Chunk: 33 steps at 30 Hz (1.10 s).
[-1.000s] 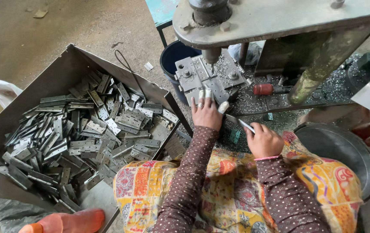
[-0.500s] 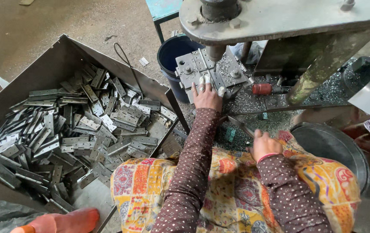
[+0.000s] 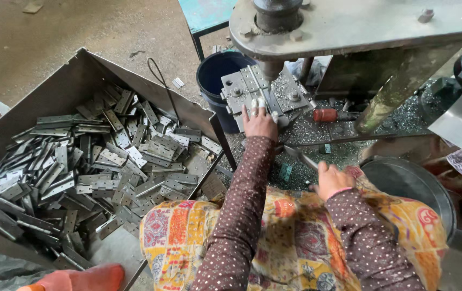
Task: The person sits on the floor and repeatedly places small metal pieces into a manual punching machine. They use a metal rod to press the lever, then remove the processed piece and place it into a nearby metal bin.
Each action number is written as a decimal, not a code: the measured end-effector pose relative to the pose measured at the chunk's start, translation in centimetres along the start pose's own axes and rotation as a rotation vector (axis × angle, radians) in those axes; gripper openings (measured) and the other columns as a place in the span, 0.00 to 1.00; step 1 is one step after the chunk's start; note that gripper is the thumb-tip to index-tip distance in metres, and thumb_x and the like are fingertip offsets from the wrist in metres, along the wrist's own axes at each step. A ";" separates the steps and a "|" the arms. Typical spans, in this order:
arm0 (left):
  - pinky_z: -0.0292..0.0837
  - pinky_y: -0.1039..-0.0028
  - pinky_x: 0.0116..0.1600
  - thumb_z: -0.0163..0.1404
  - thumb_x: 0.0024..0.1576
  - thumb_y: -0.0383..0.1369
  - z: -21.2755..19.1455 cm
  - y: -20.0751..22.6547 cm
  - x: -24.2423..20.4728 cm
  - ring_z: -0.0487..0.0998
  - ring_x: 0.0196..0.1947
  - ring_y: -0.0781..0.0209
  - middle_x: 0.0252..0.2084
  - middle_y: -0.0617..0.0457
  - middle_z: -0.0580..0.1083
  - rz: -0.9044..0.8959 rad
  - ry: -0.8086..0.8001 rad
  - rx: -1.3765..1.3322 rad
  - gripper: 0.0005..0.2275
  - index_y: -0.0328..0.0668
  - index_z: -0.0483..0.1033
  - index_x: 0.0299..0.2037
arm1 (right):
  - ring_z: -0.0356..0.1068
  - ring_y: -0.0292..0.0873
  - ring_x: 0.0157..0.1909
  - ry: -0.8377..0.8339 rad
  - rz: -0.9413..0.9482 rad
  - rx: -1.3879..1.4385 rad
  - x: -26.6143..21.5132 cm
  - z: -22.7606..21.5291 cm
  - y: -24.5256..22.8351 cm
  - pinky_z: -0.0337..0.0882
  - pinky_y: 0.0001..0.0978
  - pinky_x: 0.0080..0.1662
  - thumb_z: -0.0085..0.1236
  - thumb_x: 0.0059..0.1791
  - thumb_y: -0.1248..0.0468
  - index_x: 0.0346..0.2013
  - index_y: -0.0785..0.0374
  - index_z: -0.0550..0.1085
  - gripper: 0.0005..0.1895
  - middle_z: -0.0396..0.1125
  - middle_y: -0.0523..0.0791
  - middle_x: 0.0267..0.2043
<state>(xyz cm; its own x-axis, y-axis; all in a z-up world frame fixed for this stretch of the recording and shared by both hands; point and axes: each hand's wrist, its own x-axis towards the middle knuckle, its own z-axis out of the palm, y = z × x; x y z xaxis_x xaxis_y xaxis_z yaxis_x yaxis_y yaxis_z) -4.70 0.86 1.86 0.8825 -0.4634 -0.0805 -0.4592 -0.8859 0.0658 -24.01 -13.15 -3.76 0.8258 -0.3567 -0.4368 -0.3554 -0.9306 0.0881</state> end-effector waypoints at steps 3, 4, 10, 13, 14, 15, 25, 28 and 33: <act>0.27 0.51 0.73 0.40 0.59 0.40 -0.1 -0.1 1.3 0.50 0.72 0.52 0.70 0.48 0.56 -0.053 0.049 -0.092 0.14 0.48 0.79 0.45 | 0.75 0.47 0.41 -0.040 0.054 0.006 1.1 0.0 0.1 0.77 0.38 0.41 0.49 0.54 0.52 0.59 0.62 0.60 0.24 0.70 0.50 0.44; 0.28 0.51 0.73 0.40 0.60 0.39 0.0 0.0 1.6 0.50 0.73 0.52 0.71 0.49 0.56 -0.045 0.065 -0.088 0.14 0.47 0.79 0.44 | 0.75 0.47 0.40 -0.061 0.074 -0.004 1.9 0.6 0.2 0.78 0.39 0.40 0.44 0.57 0.54 0.60 0.62 0.61 0.21 0.71 0.50 0.43; 0.29 0.50 0.73 0.40 0.60 0.36 1.5 -0.6 1.3 0.52 0.72 0.52 0.70 0.49 0.58 -0.035 0.152 -0.020 0.13 0.46 0.80 0.40 | 0.72 0.47 0.46 -0.392 0.049 0.199 5.6 6.3 0.2 0.78 0.36 0.46 0.64 0.46 0.58 0.72 0.62 0.39 0.52 0.65 0.55 0.53; 0.28 0.49 0.73 0.41 0.61 0.35 2.0 0.0 1.0 0.52 0.73 0.51 0.71 0.48 0.58 -0.012 0.145 -0.003 0.13 0.46 0.81 0.37 | 0.76 0.49 0.45 -0.412 0.168 0.313 3.7 5.2 0.8 0.82 0.39 0.43 0.36 0.57 0.55 0.74 0.55 0.42 0.32 0.71 0.53 0.51; 0.28 0.49 0.73 0.42 0.60 0.36 1.4 0.0 1.6 0.52 0.72 0.50 0.71 0.48 0.57 -0.001 0.141 -0.011 0.12 0.46 0.81 0.36 | 0.75 0.49 0.46 -0.280 0.120 0.191 3.2 3.4 0.7 0.79 0.40 0.44 0.43 0.54 0.54 0.70 0.57 0.47 0.32 0.70 0.53 0.51; 0.28 0.48 0.72 0.43 0.59 0.36 1.1 -0.2 1.9 0.51 0.72 0.49 0.71 0.47 0.57 0.006 0.126 -0.020 0.11 0.46 0.81 0.36 | 0.74 0.50 0.46 -0.159 0.072 0.067 2.1 2.1 0.6 0.77 0.41 0.45 0.50 0.52 0.53 0.66 0.58 0.52 0.31 0.68 0.53 0.51; 0.26 0.50 0.73 0.40 0.61 0.35 1.5 -0.9 4.0 0.48 0.73 0.51 0.72 0.48 0.55 -0.049 0.092 0.001 0.13 0.46 0.80 0.43 | 0.64 0.53 0.62 -0.473 0.065 0.134 3.3 1.8 -0.5 0.67 0.43 0.62 0.68 0.45 0.49 0.72 0.59 0.39 0.56 0.59 0.58 0.63; 0.26 0.50 0.73 0.40 0.60 0.35 1.2 -1.2 2.7 0.48 0.73 0.52 0.72 0.48 0.54 -0.032 0.124 0.034 0.13 0.47 0.78 0.47 | 0.55 0.54 0.69 -0.530 0.062 0.158 4.0 3.0 -0.5 0.60 0.44 0.66 0.66 0.47 0.46 0.72 0.60 0.31 0.59 0.49 0.58 0.69; 0.27 0.50 0.73 0.41 0.59 0.35 -0.5 -1.1 1.8 0.46 0.73 0.53 0.73 0.49 0.52 -0.009 0.098 -0.031 0.12 0.49 0.79 0.45 | 0.69 0.53 0.58 -0.276 0.042 0.020 0.7 0.0 -0.7 0.72 0.42 0.57 0.63 0.45 0.43 0.66 0.63 0.49 0.47 0.64 0.56 0.58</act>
<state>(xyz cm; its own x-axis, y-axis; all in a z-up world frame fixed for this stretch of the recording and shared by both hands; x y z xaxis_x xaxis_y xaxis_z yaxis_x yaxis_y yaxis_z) -2.58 0.98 2.11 0.8929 -0.4500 0.0159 -0.4493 -0.8881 0.0966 -23.22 -12.76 -4.12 0.6608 -0.3568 -0.6603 -0.3976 -0.9126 0.0953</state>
